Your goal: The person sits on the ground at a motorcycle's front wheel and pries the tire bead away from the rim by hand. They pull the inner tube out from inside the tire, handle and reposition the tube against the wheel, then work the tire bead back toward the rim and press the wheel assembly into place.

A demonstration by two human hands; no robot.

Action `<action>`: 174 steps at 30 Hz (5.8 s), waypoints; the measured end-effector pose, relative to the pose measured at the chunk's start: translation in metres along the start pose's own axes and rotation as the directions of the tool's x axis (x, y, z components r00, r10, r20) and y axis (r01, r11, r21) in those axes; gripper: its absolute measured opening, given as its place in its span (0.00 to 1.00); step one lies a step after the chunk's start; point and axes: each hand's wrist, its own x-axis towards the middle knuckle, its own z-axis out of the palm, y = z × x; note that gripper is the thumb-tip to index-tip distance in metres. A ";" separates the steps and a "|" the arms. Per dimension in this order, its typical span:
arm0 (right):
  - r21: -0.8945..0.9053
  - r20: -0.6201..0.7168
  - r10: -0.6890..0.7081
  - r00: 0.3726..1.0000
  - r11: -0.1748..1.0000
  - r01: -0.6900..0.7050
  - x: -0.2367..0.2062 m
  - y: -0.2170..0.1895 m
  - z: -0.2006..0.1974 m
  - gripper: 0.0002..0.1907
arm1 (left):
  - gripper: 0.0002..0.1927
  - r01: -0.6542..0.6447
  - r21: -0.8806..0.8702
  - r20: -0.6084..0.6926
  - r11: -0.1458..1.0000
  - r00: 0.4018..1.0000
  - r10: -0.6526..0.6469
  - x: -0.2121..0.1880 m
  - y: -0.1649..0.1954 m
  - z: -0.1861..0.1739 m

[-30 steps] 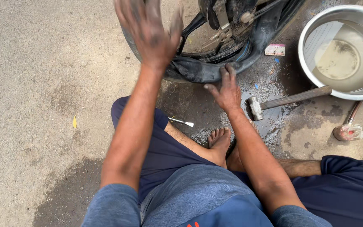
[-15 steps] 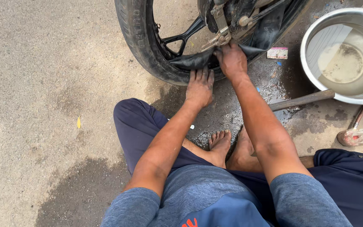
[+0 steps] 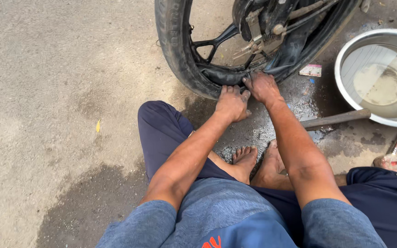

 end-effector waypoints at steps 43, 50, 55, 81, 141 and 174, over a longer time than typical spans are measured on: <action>0.520 0.431 -0.250 0.867 0.854 -0.012 0.056 -0.100 0.019 0.31 | 0.60 0.294 -0.724 -0.527 0.624 0.348 -0.776 -0.005 -0.095 -0.086; 0.700 0.021 -0.399 0.917 0.661 0.271 0.058 -0.092 0.029 0.38 | 0.60 0.258 -0.726 -0.546 0.637 0.347 -0.762 0.002 -0.107 -0.068; 0.495 0.421 -0.175 0.890 0.866 -0.064 0.068 -0.114 0.018 0.28 | 0.60 0.225 -0.707 -0.568 0.670 0.383 -0.728 -0.011 -0.107 -0.076; 0.422 -0.468 0.631 0.618 0.774 -0.471 -0.025 0.098 -0.063 0.17 | 0.47 0.003 -0.023 -0.633 1.000 0.774 -0.017 0.131 0.016 -0.222; 0.348 -0.454 0.175 0.874 0.938 -0.007 0.006 -0.009 0.027 0.15 | 0.34 -0.165 0.323 -0.332 0.932 0.902 0.275 -0.022 -0.068 0.022; 0.126 0.343 -0.058 0.937 0.992 0.015 0.026 -0.007 0.007 0.28 | 0.19 0.029 0.286 0.065 0.958 0.997 -0.050 0.043 -0.032 0.018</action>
